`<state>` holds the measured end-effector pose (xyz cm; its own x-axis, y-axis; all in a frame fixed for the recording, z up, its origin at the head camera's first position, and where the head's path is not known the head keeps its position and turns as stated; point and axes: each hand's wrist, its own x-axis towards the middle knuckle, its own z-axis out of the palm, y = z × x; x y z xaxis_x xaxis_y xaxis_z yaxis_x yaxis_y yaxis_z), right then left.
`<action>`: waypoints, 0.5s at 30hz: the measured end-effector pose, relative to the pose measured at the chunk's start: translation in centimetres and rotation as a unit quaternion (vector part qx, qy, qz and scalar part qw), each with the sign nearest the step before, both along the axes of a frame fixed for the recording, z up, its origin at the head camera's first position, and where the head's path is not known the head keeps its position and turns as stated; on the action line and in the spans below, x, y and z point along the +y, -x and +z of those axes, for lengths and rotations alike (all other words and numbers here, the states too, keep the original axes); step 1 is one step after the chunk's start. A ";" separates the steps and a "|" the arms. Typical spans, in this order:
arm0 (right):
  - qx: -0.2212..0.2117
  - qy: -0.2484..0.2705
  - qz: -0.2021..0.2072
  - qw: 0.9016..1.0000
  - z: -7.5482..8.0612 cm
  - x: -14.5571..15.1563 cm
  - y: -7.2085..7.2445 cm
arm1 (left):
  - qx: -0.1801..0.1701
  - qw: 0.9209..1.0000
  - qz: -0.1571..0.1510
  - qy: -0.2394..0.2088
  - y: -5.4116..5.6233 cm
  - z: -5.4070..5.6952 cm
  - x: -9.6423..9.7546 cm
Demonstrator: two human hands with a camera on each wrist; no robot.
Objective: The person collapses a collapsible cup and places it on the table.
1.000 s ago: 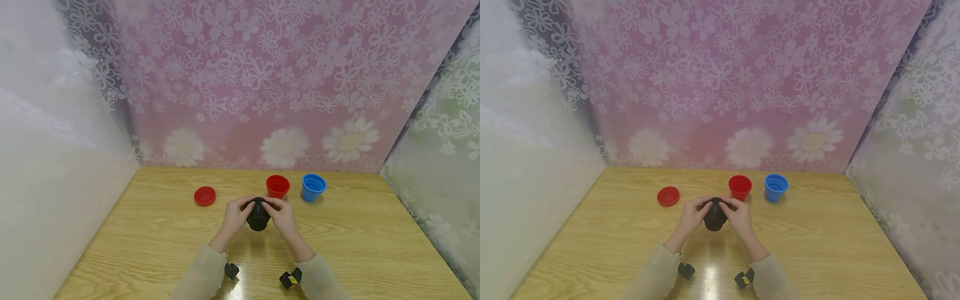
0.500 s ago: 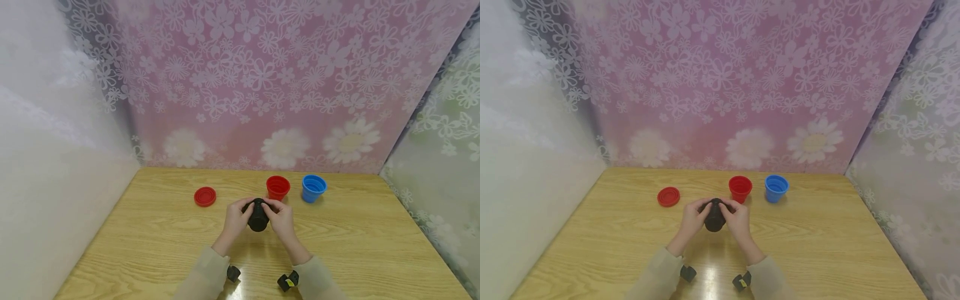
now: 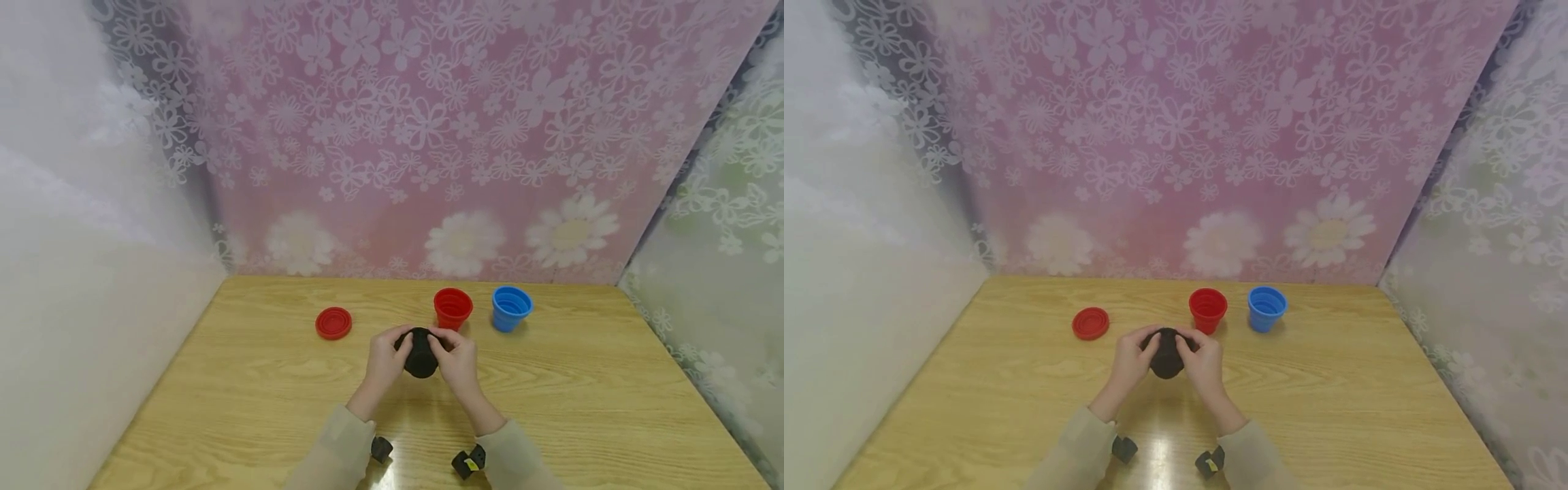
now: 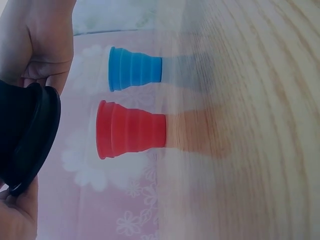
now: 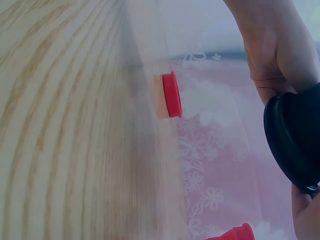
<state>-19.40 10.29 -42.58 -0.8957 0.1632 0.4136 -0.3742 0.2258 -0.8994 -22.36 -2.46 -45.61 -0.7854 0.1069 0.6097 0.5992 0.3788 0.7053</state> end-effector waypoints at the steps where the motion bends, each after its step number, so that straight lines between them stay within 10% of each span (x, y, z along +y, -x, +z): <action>1: 0.004 0.000 0.000 1.000 0.0 0.0 0.0 | -0.002 1.000 -0.001 -0.004 0.0 0.0 0.0; 7: -0.016 0.008 0.000 1.000 0.0 0.2 0.0 | -0.090 0.994 -0.042 -0.055 0.0 0.0 -0.3; 15: -0.047 0.029 0.001 0.998 0.2 0.5 0.1 | -0.233 0.955 -0.107 -0.150 -1.1 2.4 -0.8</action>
<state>-19.47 10.77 -42.37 -0.9305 0.1829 0.3174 -0.2877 0.1712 -0.9423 -21.27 -3.27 -43.17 -0.9588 0.1706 0.2271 0.2342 0.0226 0.9719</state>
